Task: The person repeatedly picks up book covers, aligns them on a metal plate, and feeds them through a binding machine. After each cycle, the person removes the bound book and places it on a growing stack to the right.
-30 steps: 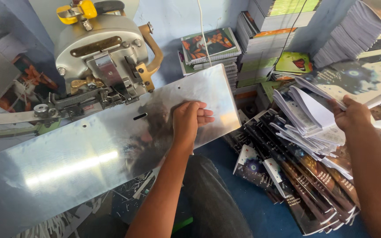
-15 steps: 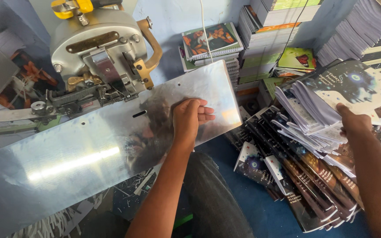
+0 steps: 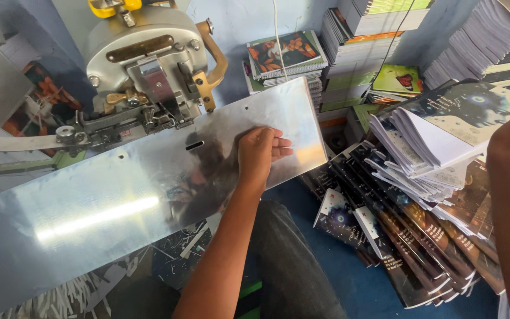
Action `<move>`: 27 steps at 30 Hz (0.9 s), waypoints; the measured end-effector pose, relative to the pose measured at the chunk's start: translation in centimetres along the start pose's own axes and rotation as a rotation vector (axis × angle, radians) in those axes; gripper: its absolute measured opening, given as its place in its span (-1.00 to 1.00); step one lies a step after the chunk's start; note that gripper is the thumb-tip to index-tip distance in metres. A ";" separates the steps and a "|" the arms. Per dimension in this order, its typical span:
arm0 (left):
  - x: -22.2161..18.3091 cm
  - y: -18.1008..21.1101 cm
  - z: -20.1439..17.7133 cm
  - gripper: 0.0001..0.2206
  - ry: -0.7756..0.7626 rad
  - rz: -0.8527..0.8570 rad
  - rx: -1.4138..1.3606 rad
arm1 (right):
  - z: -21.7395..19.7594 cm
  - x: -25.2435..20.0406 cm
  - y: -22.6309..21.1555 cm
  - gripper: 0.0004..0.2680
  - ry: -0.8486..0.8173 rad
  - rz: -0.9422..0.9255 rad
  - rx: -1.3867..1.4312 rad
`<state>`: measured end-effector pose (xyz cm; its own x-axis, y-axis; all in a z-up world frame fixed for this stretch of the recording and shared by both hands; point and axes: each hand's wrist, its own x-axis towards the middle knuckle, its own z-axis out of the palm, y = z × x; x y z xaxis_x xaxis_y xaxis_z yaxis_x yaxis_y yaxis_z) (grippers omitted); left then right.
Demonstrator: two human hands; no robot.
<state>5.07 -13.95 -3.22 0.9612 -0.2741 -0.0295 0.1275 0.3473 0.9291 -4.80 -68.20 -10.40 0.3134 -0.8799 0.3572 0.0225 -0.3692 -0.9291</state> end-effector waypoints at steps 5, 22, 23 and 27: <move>-0.1 0.0 -0.1 -0.77 -0.007 -0.012 0.005 | 2.1 2.5 0.1 -0.54 -0.083 -0.142 0.043; -1.7 2.3 -1.2 -0.73 0.051 -0.175 0.056 | 9.6 -12.1 -20.5 -0.71 -0.573 -0.475 -0.104; -2.1 2.4 -1.8 -0.74 0.071 -0.185 0.087 | 10.0 -13.9 -21.8 -0.73 -0.640 -0.501 -0.095; -3.4 2.6 -4.2 -0.77 0.133 -0.027 0.135 | 12.2 -19.8 -24.8 -0.73 -0.799 -0.548 -0.078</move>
<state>3.19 -8.31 -2.22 0.9829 -0.1574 -0.0950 0.1282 0.2159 0.9680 -0.02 -37.96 4.36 0.8312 -0.1282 0.5409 0.3030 -0.7113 -0.6342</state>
